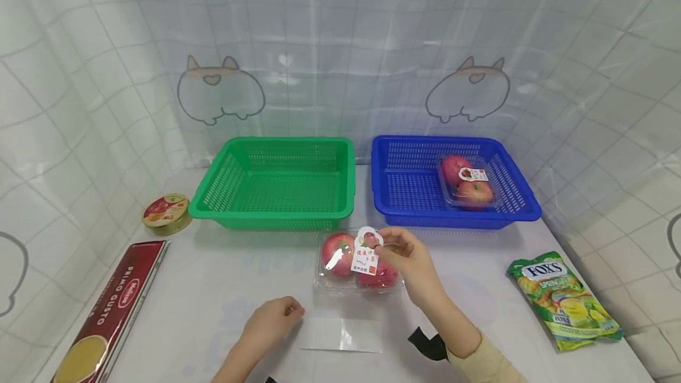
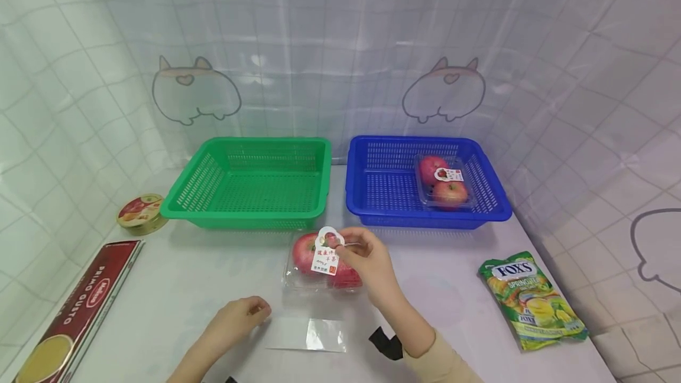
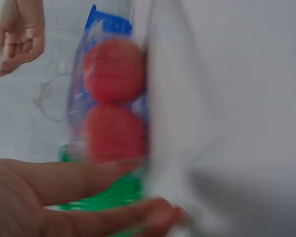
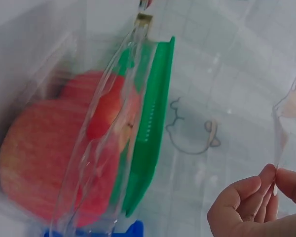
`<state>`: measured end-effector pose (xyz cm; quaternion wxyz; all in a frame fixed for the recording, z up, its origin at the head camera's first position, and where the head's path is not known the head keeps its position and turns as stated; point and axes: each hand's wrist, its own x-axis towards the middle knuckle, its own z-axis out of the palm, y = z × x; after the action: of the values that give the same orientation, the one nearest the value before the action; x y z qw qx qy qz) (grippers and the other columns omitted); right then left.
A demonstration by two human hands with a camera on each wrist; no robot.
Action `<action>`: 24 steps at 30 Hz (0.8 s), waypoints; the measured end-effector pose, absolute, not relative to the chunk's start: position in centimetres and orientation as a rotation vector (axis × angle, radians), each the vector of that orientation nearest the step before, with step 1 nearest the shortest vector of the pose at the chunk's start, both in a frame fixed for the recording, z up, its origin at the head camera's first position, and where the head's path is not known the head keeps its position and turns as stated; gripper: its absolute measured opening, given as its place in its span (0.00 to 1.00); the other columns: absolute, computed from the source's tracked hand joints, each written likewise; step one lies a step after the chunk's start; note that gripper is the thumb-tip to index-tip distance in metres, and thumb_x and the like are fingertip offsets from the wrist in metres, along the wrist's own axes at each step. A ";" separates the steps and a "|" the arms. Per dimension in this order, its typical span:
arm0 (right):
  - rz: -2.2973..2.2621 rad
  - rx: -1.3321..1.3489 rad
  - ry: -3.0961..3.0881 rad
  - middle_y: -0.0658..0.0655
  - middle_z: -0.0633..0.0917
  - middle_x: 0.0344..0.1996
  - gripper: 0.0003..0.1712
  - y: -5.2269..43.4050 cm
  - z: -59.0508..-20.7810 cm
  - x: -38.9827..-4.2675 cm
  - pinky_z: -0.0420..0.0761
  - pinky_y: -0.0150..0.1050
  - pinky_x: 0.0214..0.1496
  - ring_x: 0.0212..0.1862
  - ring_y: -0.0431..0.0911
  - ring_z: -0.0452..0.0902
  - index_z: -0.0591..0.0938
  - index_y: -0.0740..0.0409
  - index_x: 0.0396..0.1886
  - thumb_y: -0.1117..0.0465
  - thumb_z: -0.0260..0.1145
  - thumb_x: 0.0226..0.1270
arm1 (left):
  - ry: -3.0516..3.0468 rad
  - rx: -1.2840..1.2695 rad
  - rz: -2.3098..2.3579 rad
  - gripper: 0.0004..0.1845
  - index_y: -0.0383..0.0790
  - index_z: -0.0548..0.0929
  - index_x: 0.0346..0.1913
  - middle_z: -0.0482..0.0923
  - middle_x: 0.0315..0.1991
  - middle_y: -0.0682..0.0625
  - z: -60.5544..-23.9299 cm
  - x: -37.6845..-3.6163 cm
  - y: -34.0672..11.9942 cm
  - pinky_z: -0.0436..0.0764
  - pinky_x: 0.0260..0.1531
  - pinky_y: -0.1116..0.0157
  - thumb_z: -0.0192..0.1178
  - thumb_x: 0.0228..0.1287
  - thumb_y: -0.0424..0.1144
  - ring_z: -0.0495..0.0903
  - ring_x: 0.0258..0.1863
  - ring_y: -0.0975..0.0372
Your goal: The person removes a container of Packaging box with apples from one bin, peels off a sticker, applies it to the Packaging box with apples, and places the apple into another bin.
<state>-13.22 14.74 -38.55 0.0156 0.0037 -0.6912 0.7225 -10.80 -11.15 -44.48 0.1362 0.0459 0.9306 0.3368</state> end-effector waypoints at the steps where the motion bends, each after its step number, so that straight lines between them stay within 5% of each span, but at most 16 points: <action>1: 2.270 0.000 -2.129 0.53 0.79 0.37 0.19 14.8 -38.6 -13.4 0.77 0.33 0.44 0.42 0.45 0.75 0.73 0.66 0.49 0.73 0.63 0.56 | 2.747 0.148 0.898 0.11 0.38 0.83 0.38 0.79 0.28 0.52 -43.9 -10.9 -11.1 0.71 0.20 0.65 0.57 0.62 0.43 0.72 0.23 0.63; 7: 2.326 -0.006 -2.070 0.50 0.80 0.32 0.30 14.9 -38.8 -14.6 0.79 0.36 0.42 0.35 0.42 0.80 0.62 0.62 0.56 0.75 0.63 0.55 | 2.877 0.376 1.205 0.07 0.42 0.79 0.40 0.76 0.28 0.56 -40.1 -13.1 -8.2 0.73 0.28 0.67 0.59 0.62 0.39 0.73 0.28 0.65; 13: 2.242 0.032 -2.171 0.56 0.80 0.34 0.30 14.6 -39.5 -15.9 0.79 0.36 0.40 0.35 0.43 0.81 0.63 0.62 0.56 0.75 0.63 0.55 | 2.801 0.527 1.461 0.19 0.39 0.70 0.50 0.81 0.36 0.51 -39.3 -16.1 -4.7 0.74 0.34 0.61 0.62 0.59 0.40 0.77 0.36 0.57; 17: 2.105 0.083 -2.286 0.62 0.80 0.38 0.31 14.3 -40.3 -16.5 0.79 0.34 0.38 0.37 0.47 0.81 0.65 0.60 0.58 0.75 0.64 0.55 | 2.770 0.527 1.483 0.19 0.38 0.69 0.48 0.83 0.31 0.51 -40.0 -17.2 -3.7 0.73 0.32 0.61 0.64 0.55 0.36 0.77 0.32 0.57; 24: 1.610 0.236 -2.532 0.60 0.82 0.38 0.32 13.6 -41.9 -16.3 0.81 0.36 0.34 0.35 0.49 0.82 0.69 0.58 0.56 0.73 0.69 0.50 | 2.935 0.572 1.295 0.19 0.37 0.70 0.44 0.81 0.24 0.56 -41.7 -17.0 -3.3 0.61 0.48 0.49 0.66 0.50 0.34 0.77 0.39 0.54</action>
<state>-16.35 13.58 -41.89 0.0658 0.0783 -0.8394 0.5337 -17.03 -3.26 -41.74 -0.0587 0.1751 0.8992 0.3967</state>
